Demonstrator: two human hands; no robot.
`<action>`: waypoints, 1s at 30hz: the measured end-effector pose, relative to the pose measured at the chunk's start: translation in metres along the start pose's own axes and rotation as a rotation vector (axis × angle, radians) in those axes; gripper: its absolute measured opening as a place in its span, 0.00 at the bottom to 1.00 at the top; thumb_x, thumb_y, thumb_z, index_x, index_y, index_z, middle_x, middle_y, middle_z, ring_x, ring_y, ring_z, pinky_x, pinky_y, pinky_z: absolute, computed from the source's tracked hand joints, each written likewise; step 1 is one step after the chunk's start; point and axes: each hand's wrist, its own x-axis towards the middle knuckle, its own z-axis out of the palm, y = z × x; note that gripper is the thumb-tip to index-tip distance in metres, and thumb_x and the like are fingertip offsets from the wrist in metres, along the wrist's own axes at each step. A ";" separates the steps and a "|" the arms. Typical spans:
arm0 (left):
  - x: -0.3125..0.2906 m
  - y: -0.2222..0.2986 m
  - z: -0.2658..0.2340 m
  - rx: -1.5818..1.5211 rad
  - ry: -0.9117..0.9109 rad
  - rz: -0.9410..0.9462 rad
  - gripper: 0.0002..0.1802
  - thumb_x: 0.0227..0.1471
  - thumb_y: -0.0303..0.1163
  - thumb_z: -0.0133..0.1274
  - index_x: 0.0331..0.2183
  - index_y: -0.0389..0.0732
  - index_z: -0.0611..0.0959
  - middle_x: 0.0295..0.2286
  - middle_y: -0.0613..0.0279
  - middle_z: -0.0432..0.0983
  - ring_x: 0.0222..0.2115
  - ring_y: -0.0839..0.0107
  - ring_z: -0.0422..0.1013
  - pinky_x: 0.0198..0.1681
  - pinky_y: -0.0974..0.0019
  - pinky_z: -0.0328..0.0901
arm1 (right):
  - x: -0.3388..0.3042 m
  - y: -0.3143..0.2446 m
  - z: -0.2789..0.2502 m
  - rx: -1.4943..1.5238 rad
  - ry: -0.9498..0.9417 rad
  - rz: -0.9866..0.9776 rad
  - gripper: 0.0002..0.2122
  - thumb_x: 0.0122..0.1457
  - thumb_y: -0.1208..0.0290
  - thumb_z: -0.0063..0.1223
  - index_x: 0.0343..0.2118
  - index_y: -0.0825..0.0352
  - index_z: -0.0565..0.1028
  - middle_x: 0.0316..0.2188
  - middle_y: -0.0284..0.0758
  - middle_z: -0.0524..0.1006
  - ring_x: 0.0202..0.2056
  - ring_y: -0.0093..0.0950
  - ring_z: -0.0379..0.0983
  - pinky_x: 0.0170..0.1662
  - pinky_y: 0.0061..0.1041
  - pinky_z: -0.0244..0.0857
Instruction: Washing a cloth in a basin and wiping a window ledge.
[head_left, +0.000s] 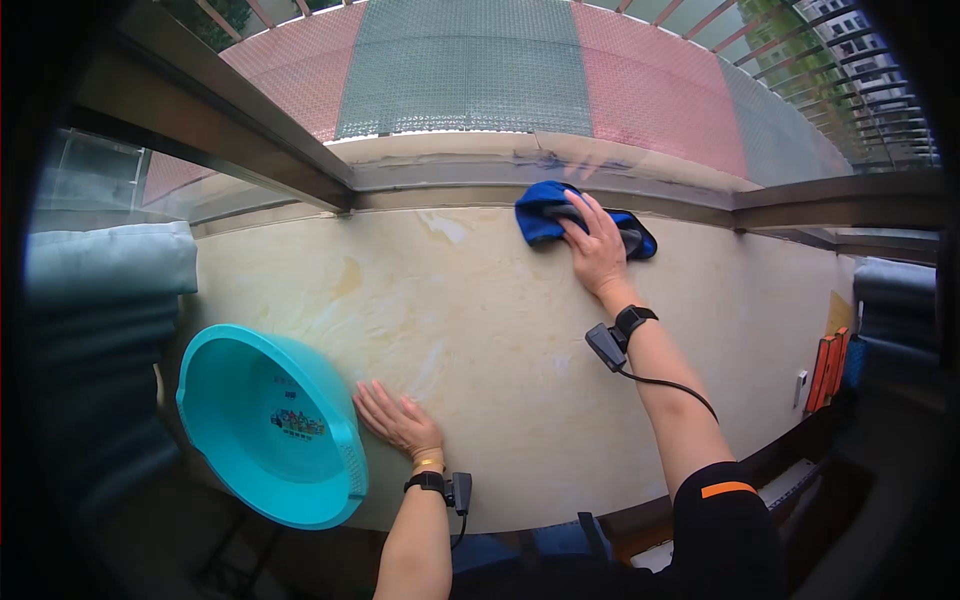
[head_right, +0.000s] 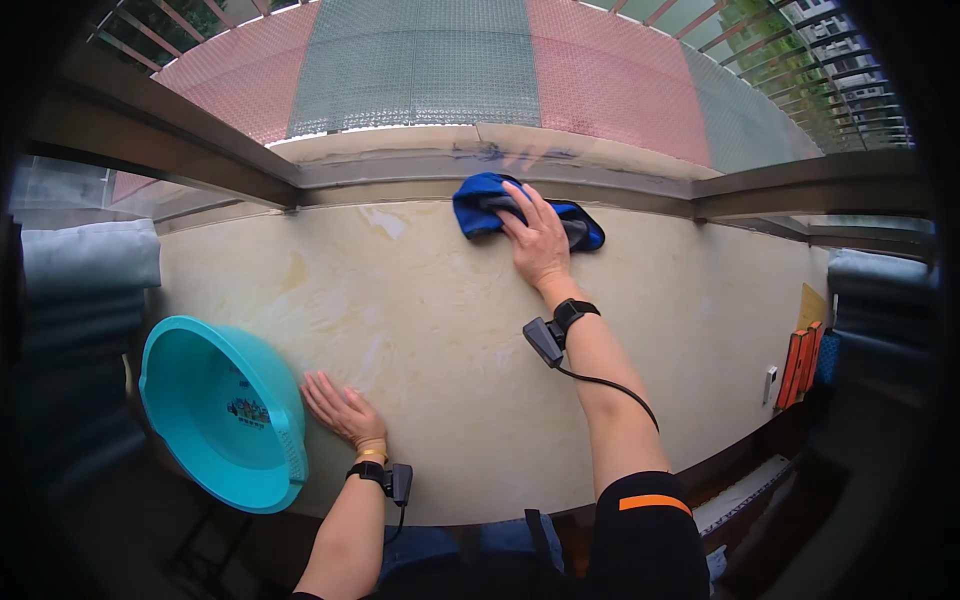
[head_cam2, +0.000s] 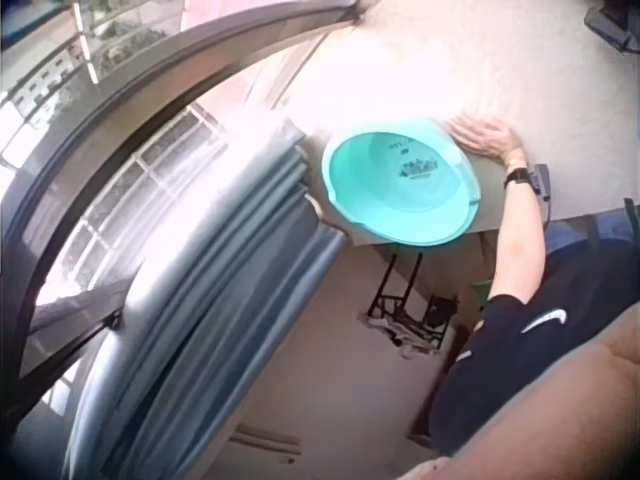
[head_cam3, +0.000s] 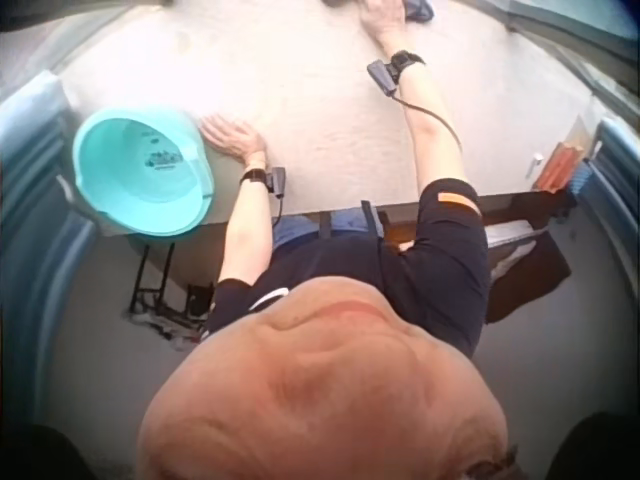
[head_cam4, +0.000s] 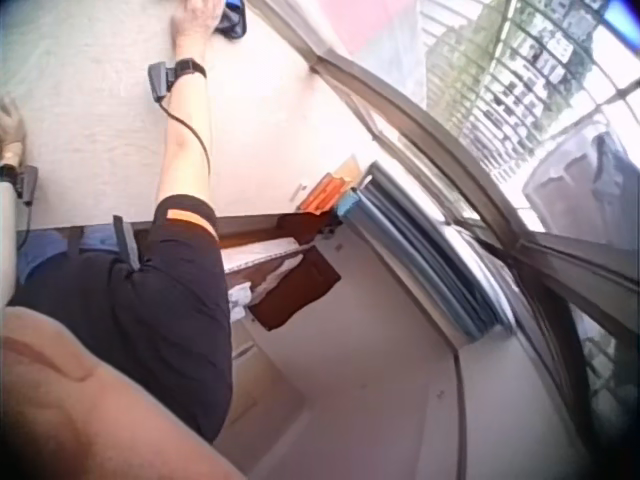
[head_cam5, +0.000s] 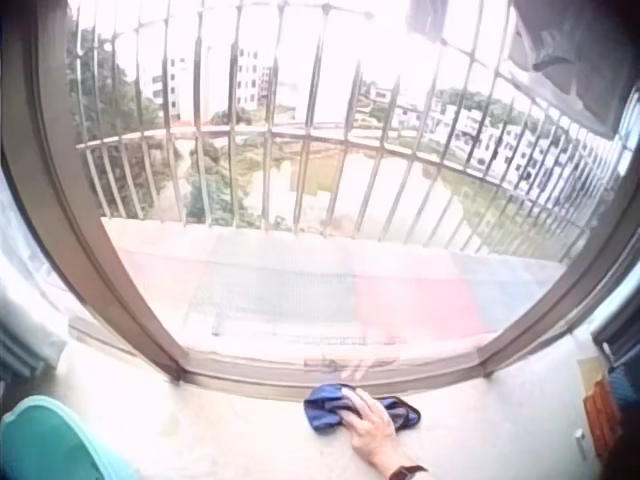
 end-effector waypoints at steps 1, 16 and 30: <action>-0.002 0.006 0.002 -0.010 0.000 0.005 0.31 0.56 0.35 0.39 0.60 0.36 0.62 0.61 0.47 0.52 0.62 0.46 0.47 0.64 0.46 0.42 | -0.030 0.044 -0.019 -0.111 0.012 0.147 0.12 0.53 0.71 0.55 0.41 0.58 0.79 0.60 0.28 0.62 0.59 0.33 0.59 0.58 0.34 0.57; 0.000 0.004 0.000 0.043 0.074 0.082 0.29 0.57 0.34 0.38 0.59 0.36 0.63 0.61 0.48 0.53 0.61 0.47 0.48 0.64 0.48 0.44 | -0.050 -0.094 -0.050 0.229 0.011 0.022 0.28 0.45 0.75 0.56 0.54 0.55 0.71 0.46 0.40 0.68 0.43 0.36 0.68 0.45 0.32 0.66; -0.012 0.021 0.016 0.025 0.077 0.136 0.27 0.59 0.33 0.36 0.58 0.35 0.64 0.59 0.46 0.56 0.60 0.50 0.51 0.64 0.49 0.46 | -0.176 0.195 -0.089 -0.419 0.185 0.878 0.25 0.60 0.70 0.47 0.61 0.55 0.60 0.64 0.36 0.51 0.61 0.43 0.51 0.61 0.40 0.52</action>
